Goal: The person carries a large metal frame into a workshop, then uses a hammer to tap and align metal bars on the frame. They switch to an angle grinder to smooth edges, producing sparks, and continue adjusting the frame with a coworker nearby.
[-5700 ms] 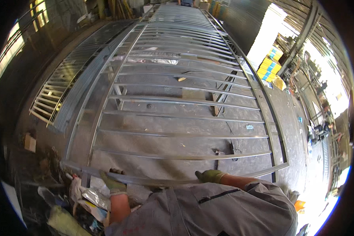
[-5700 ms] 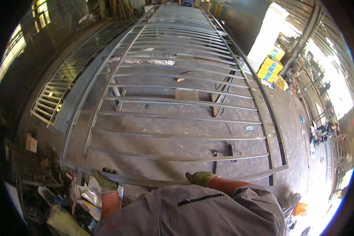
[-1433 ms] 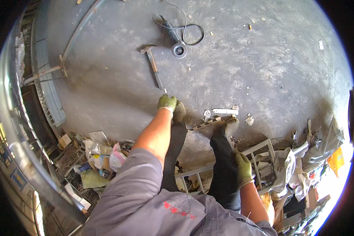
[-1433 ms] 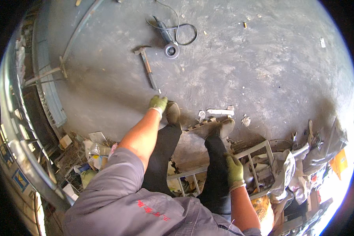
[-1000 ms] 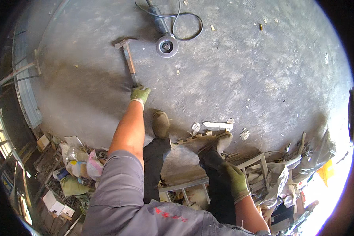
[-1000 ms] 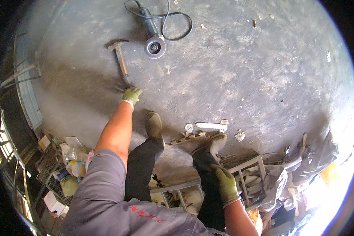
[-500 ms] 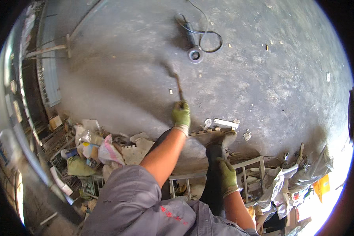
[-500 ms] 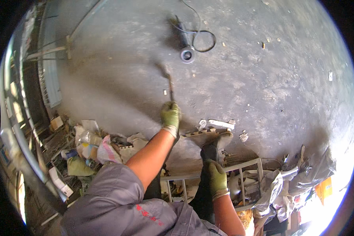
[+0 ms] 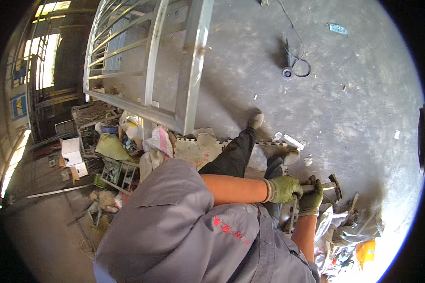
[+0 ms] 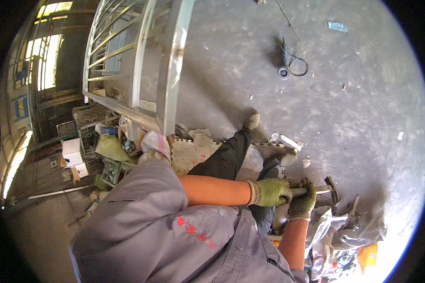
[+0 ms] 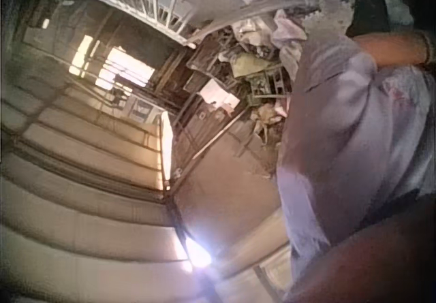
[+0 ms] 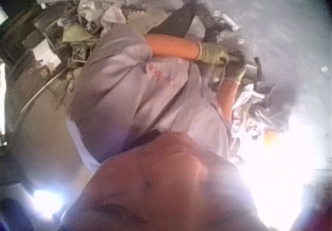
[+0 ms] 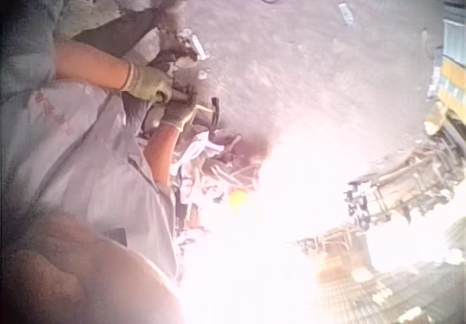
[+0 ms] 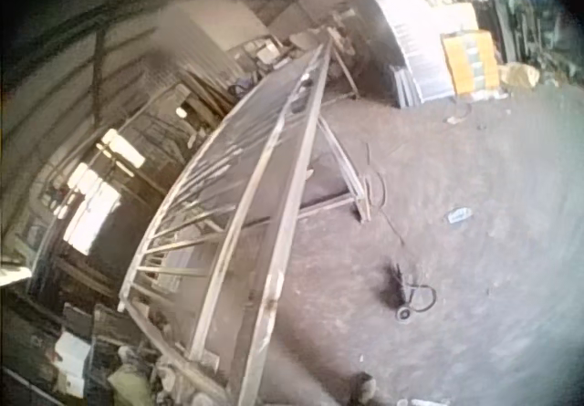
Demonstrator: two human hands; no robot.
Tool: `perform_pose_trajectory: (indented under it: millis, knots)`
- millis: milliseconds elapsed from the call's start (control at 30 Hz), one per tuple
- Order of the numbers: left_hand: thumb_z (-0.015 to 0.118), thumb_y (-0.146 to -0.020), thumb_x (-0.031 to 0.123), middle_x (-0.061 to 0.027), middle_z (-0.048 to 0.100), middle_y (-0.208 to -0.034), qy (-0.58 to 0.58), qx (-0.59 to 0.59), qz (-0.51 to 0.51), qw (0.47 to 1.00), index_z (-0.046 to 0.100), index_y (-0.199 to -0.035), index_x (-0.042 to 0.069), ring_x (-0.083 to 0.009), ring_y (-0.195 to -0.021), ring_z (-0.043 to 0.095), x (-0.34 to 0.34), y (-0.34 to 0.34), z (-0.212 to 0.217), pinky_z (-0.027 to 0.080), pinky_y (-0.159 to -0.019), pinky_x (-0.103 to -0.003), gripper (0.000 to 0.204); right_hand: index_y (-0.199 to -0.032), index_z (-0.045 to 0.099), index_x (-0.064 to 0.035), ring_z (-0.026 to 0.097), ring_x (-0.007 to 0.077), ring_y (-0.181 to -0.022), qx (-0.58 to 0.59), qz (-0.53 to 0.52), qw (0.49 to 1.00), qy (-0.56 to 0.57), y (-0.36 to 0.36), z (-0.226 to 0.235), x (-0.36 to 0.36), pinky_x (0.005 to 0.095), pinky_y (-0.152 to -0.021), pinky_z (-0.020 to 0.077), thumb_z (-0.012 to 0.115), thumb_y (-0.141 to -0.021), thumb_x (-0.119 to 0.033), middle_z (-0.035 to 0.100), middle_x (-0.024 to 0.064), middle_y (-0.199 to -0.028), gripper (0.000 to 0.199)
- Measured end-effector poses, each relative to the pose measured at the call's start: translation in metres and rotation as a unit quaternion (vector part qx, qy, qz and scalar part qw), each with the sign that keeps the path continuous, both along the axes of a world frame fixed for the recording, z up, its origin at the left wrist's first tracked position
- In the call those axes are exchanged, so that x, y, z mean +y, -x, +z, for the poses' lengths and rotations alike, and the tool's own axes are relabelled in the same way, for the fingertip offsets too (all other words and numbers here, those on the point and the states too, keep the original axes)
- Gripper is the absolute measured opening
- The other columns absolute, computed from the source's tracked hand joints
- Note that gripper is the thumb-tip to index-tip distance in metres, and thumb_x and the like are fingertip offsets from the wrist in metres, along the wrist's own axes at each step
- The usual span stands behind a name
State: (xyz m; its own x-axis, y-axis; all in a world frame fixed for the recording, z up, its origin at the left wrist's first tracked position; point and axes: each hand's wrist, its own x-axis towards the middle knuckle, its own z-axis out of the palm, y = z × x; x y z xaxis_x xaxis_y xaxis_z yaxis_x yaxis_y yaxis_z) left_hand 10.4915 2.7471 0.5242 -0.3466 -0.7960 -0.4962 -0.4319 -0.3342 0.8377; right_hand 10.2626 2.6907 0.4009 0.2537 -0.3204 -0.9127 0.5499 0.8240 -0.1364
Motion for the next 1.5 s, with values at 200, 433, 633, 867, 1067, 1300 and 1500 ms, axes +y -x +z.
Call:
perform_pose_trajectory:
  millis: [200,433,633,867,1067,1300,1500]
  knots:
    - [0.076,-0.102,0.024,-0.0191,0.068,-0.151,0.236,0.027,0.069,0.969,0.067,-0.149,0.004,-0.039,-0.138,0.067,0.112,-0.033,0.174,0.051,-0.121,-0.048,0.051,-0.13,0.074,-0.0069,0.062,0.0126,-0.06,-0.068,0.028,0.994,0.079,0.039,0.151,0.025,0.0288,-0.059,0.0547,0.069,-0.108,-0.033,0.069,-0.0026,-0.077,0.034]
    - [0.072,-0.103,0.006,-0.018,0.074,-0.143,0.411,-0.251,0.339,0.808,0.072,-0.143,0.001,-0.0329,-0.131,0.072,0.232,-0.25,0.309,0.055,-0.114,-0.043,0.041,-0.132,0.074,-0.0067,0.058,0.0156,-0.061,0.11,0.154,0.968,0.162,-0.031,0.245,0.134,0.0315,-0.055,0.0487,0.076,-0.104,-0.03,0.069,0.0051,-0.089,0.036]
    - [0.075,-0.104,0.035,-0.0245,0.072,-0.135,0.324,-0.507,0.321,0.731,0.067,-0.14,0.002,-0.0422,-0.124,0.07,0.32,-0.446,0.277,0.056,-0.106,-0.05,0.05,-0.125,0.075,-0.0053,0.057,0.0162,-0.059,0.082,0.233,0.957,0.151,-0.133,0.277,0.274,0.033,-0.052,0.0466,0.073,-0.108,-0.041,0.063,0.002,-0.08,0.04]
    - [0.067,-0.103,0.056,-0.0191,0.082,-0.104,0.19,-0.556,0.302,0.751,0.066,-0.136,0.01,-0.0457,-0.096,0.079,0.347,-0.504,0.255,0.061,-0.086,-0.059,0.056,-0.125,0.076,-0.0009,0.064,0.0124,-0.064,0.035,0.254,0.934,0.248,-0.255,0.342,0.416,0.0289,-0.055,0.0503,0.07,-0.112,-0.035,0.07,0.0021,-0.082,0.036]
    - [0.068,-0.103,0.055,-0.0168,0.082,-0.102,0.207,-0.528,0.285,0.773,0.068,-0.116,0.01,-0.044,-0.094,0.079,0.318,-0.471,0.262,0.061,-0.084,-0.057,0.047,-0.135,0.069,-0.0005,0.067,0.0142,-0.067,0.014,0.203,0.937,0.285,-0.268,0.371,0.402,0.0294,-0.06,0.0536,0.069,-0.113,-0.031,0.075,0.005,-0.095,0.038]
    - [0.068,-0.102,0.055,-0.014,0.082,-0.102,0.203,-0.508,0.291,0.785,0.069,-0.111,0.009,-0.0416,-0.098,0.079,0.356,-0.519,0.219,0.059,-0.087,-0.055,0.046,-0.115,0.072,-0.005,0.063,0.0095,-0.074,0.038,0.169,0.946,0.273,-0.351,0.332,0.457,0.0273,-0.067,0.0516,0.073,-0.111,-0.037,0.069,-0.0002,-0.088,0.032]
    - [0.068,-0.103,0.054,-0.0148,0.081,-0.106,0.237,-0.512,0.279,0.777,0.07,-0.111,0.008,-0.0414,-0.099,0.078,0.357,-0.517,0.199,0.059,-0.088,-0.055,0.046,-0.113,0.071,-0.0039,0.063,0.0109,-0.066,0.011,0.2,0.938,0.282,-0.356,0.304,0.468,0.0294,-0.06,0.0505,0.071,-0.112,-0.038,0.069,0.0017,-0.079,0.034]
